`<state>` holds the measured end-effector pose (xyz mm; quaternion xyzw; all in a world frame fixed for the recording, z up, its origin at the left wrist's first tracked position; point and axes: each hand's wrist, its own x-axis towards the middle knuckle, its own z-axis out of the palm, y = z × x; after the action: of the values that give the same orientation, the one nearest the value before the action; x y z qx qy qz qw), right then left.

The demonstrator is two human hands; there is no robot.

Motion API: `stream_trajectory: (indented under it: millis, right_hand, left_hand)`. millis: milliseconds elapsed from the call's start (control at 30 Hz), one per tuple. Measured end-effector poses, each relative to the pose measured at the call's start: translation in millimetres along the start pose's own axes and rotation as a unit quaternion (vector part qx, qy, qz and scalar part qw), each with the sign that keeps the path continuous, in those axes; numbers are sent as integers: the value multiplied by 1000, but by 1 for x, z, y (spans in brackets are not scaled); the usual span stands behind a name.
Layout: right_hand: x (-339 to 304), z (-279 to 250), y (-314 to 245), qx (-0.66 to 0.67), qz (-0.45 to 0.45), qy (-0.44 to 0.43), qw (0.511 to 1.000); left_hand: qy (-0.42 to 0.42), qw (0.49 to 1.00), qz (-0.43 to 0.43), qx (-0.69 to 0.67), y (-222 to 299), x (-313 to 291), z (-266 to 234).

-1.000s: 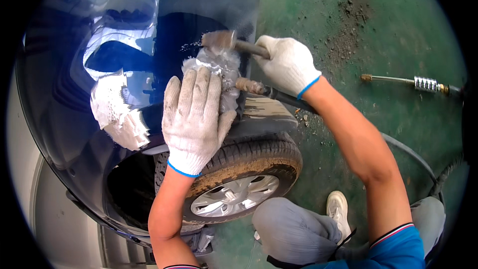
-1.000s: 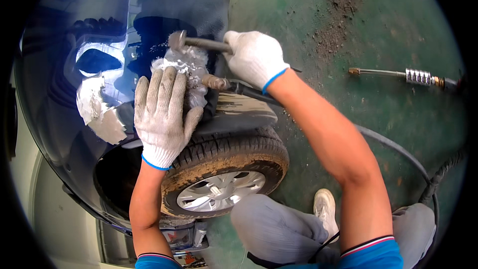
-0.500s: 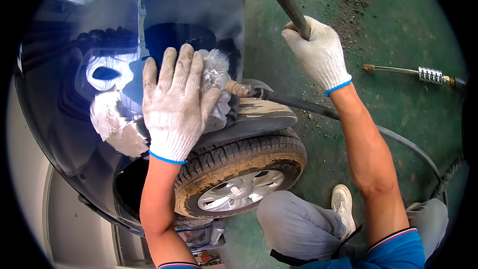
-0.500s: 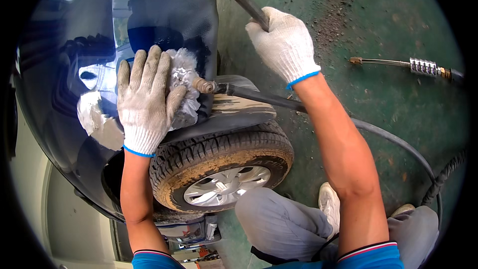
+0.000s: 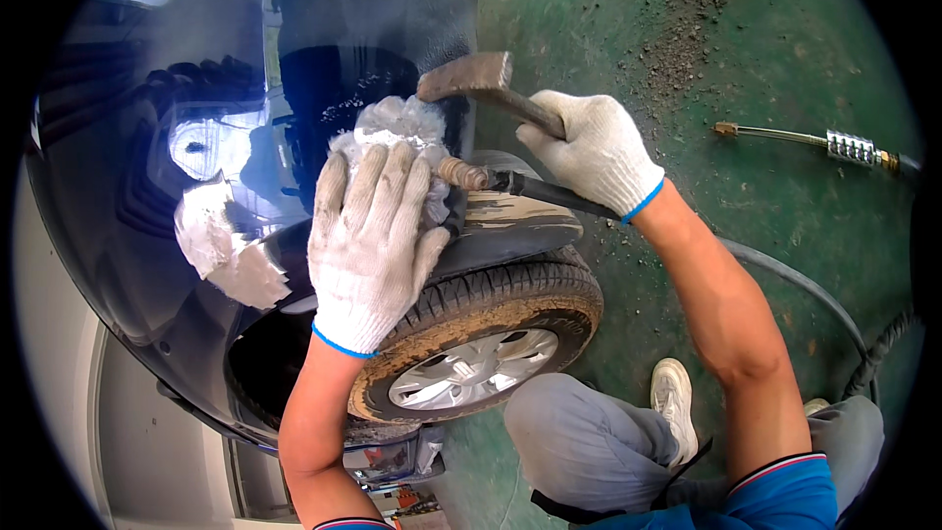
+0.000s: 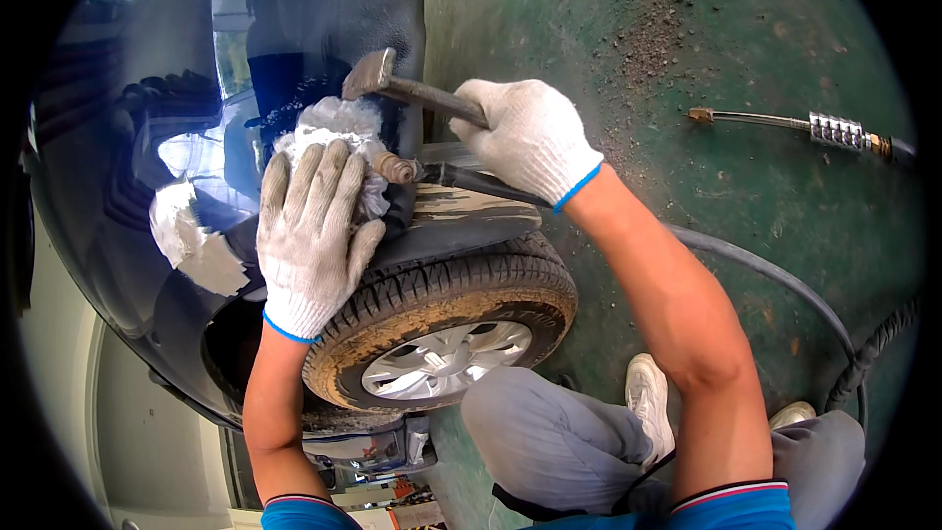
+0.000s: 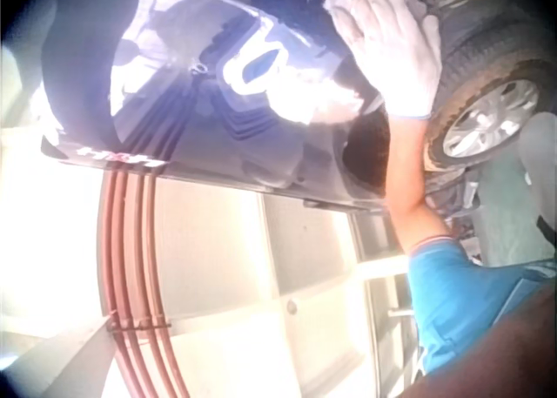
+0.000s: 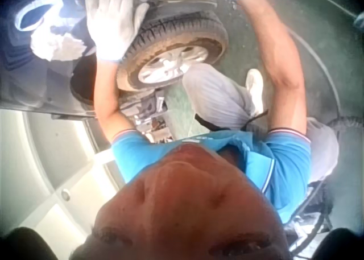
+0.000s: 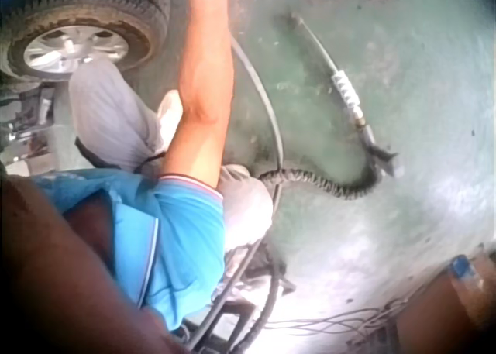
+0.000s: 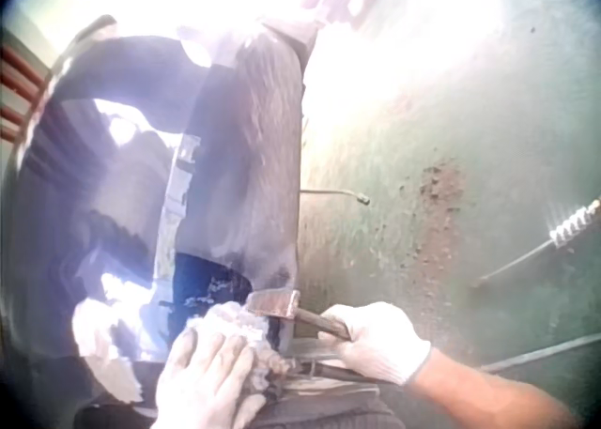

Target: The person uses a hammer and a metal dolly to manually flatten a dent on the side panel of a blue car. They repeatedly strike the dolly against the car's surface to push the metal back into shape. Later, they use a pneumatic tool to further work on the repaired area.

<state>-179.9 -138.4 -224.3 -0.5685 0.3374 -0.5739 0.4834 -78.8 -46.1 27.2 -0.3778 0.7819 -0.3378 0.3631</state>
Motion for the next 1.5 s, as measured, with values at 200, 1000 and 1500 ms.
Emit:
stream_trajectory:
  millis: [200,1000,1500]
  right_hand:
    - [3,6,-5,-57,17,-15,998]
    - [12,5,-13,-46,-11,-3,999]
    - [23,8,-32,-17,-93,69,993]
  left_hand:
    - [27,1000,-3,1,0,-8,11]
    - [106,992,-8,-64,-4,-24,9]
    - [151,986,5,-73,-6,-20,11]
